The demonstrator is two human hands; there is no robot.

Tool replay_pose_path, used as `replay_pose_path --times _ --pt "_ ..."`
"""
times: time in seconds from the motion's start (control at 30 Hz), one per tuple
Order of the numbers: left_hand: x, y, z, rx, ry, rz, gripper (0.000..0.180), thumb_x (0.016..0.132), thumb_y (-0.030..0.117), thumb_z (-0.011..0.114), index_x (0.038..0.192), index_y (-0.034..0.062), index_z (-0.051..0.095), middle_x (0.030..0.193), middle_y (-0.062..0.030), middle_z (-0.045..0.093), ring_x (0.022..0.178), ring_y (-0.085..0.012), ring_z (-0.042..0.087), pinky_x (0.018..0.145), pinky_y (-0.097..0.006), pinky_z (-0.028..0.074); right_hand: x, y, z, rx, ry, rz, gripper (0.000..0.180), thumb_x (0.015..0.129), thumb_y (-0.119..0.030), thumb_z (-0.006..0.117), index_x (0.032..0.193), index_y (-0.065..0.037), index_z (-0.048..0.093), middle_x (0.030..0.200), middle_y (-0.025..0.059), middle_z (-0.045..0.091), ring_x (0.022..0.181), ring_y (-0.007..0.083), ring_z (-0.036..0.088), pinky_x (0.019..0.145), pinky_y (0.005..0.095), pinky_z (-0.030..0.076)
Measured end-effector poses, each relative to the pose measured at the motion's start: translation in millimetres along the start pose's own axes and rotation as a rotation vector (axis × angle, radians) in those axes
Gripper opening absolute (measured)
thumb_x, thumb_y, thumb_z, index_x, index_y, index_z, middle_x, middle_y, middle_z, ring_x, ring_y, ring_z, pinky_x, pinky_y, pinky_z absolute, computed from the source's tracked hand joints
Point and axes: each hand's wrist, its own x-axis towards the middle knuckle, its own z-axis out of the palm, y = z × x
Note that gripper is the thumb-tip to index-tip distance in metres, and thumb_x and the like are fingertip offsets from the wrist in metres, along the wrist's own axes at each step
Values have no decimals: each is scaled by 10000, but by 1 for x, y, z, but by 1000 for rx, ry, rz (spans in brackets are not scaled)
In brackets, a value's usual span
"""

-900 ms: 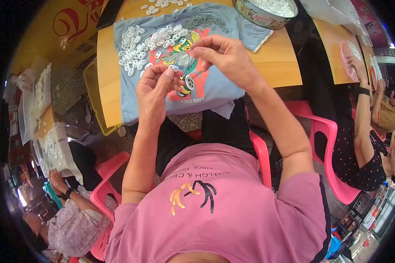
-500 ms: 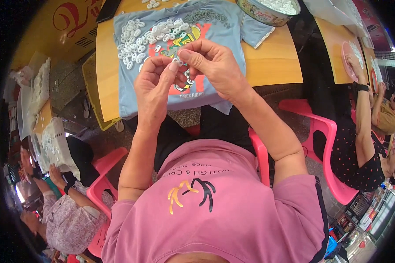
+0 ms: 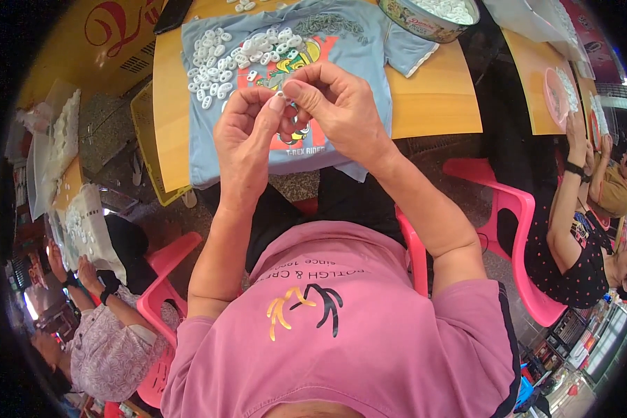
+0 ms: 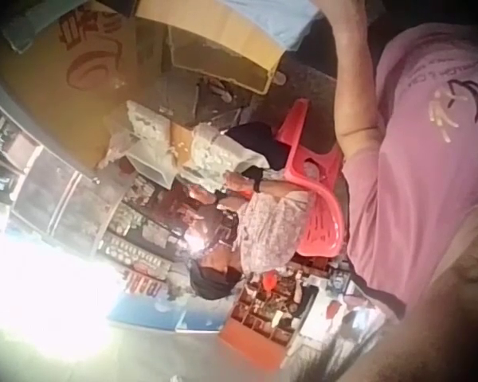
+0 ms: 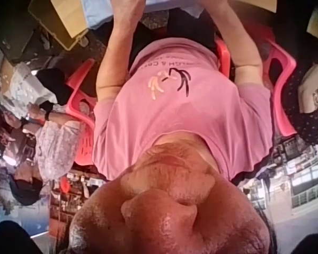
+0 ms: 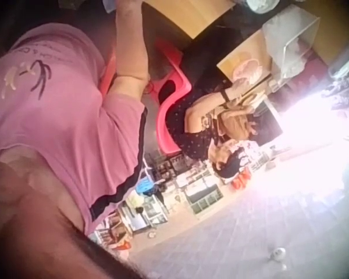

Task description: Manually assembling small white plastic components on a blue shirt used as a workbench surface.

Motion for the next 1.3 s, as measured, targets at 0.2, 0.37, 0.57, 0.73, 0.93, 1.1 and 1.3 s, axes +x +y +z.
replay_pose_path --times 0.2,0.37,0.57,0.73,0.93,1.1,1.3 --pt "-1 4 2 -33 3 10 140 954 121 617 970 -7 561 801 -47 654 692 -75 624 567 -209 494 1 -3 1 -21 -1 11 142 959 -129 629 1014 2 628 819 0 618 700 60 557 642 206 476" --pt "-2 2 5 25 45 33 109 958 88 601 975 -12 560 809 -50 658 708 -71 627 570 -200 492 2 0 1 -1 2 -25 118 947 -103 639 989 7 640 817 9 634 703 63 565 645 210 489" --pt "5 -1 0 44 45 49 108 955 84 607 988 -10 565 853 -45 639 704 -61 597 566 -201 482 6 9 7 70 56 33 134 940 -107 647 998 14 654 825 19 644 720 68 585 672 230 535" --pt "8 -4 -14 -23 8 -16 117 947 92 621 988 -9 577 852 -32 625 702 -59 573 604 -213 485 4 10 5 125 16 73 156 955 -118 625 1026 16 659 830 24 643 727 71 596 697 245 557" --pt "5 -4 -14 -70 -3 -9 125 942 94 629 986 -15 584 856 -31 628 702 -61 570 616 -215 486 3 7 2 128 -14 75 187 974 -130 598 1072 21 649 819 20 632 730 74 598 693 243 551" --pt "4 -4 -13 -78 -15 -13 127 942 93 629 987 -16 584 858 -35 634 698 -62 570 617 -216 486 3 7 0 105 -31 61 217 979 -139 594 1117 23 634 821 19 629 724 70 589 684 235 529" --pt "4 -3 -12 -84 -19 -9 126 941 93 629 986 -16 584 845 -32 635 689 -62 575 615 -215 488 2 5 0 43 -33 57 221 981 -147 595 1110 29 631 843 22 631 717 72 582 679 225 516"
